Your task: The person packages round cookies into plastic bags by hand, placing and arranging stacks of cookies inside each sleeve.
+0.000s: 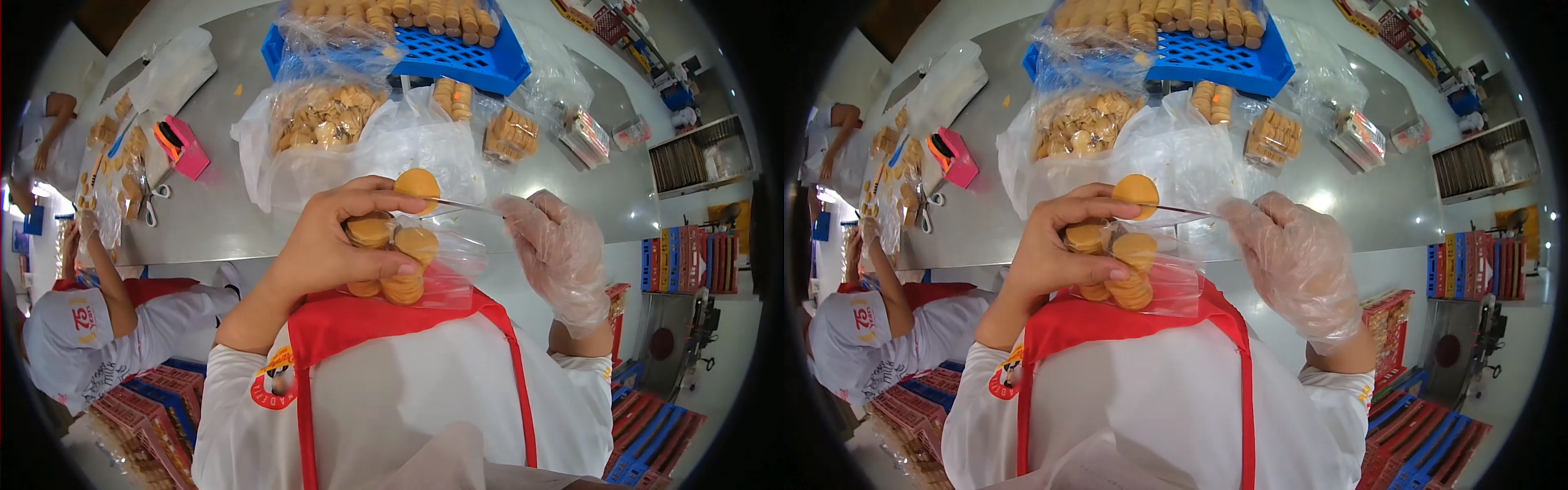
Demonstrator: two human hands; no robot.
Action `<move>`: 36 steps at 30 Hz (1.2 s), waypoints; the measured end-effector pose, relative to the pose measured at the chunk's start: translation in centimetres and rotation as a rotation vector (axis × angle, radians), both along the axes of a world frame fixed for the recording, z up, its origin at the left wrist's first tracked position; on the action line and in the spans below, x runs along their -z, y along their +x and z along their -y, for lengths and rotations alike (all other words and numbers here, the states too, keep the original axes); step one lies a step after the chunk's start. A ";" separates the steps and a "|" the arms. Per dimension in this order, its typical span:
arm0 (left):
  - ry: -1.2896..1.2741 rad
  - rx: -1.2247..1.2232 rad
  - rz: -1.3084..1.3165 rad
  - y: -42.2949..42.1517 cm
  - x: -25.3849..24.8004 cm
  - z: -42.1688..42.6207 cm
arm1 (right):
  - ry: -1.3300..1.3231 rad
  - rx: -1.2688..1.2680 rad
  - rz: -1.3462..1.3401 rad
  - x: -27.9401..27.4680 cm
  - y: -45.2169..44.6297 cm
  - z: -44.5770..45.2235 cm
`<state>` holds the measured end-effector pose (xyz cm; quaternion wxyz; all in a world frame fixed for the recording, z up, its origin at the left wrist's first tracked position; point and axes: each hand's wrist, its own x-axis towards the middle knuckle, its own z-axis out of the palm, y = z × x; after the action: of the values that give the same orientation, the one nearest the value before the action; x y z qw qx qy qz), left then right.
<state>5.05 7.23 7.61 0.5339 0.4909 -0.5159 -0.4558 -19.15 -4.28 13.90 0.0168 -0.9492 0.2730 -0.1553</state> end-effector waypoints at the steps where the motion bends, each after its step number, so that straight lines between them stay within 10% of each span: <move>1: -0.013 -0.006 0.015 0.1 0.1 -0.1 | -0.025 0.014 0.013 0.2 0.3 0.1; 36: 0.085 -0.020 -0.039 0.2 -0.7 -2.2 | -0.105 -0.065 -0.059 -1.3 1.5 -0.3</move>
<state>5.24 9.48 8.26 0.5269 0.5095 -0.4806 -0.4815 -17.69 -3.95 15.21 -0.0361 -0.9614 0.2337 -0.1410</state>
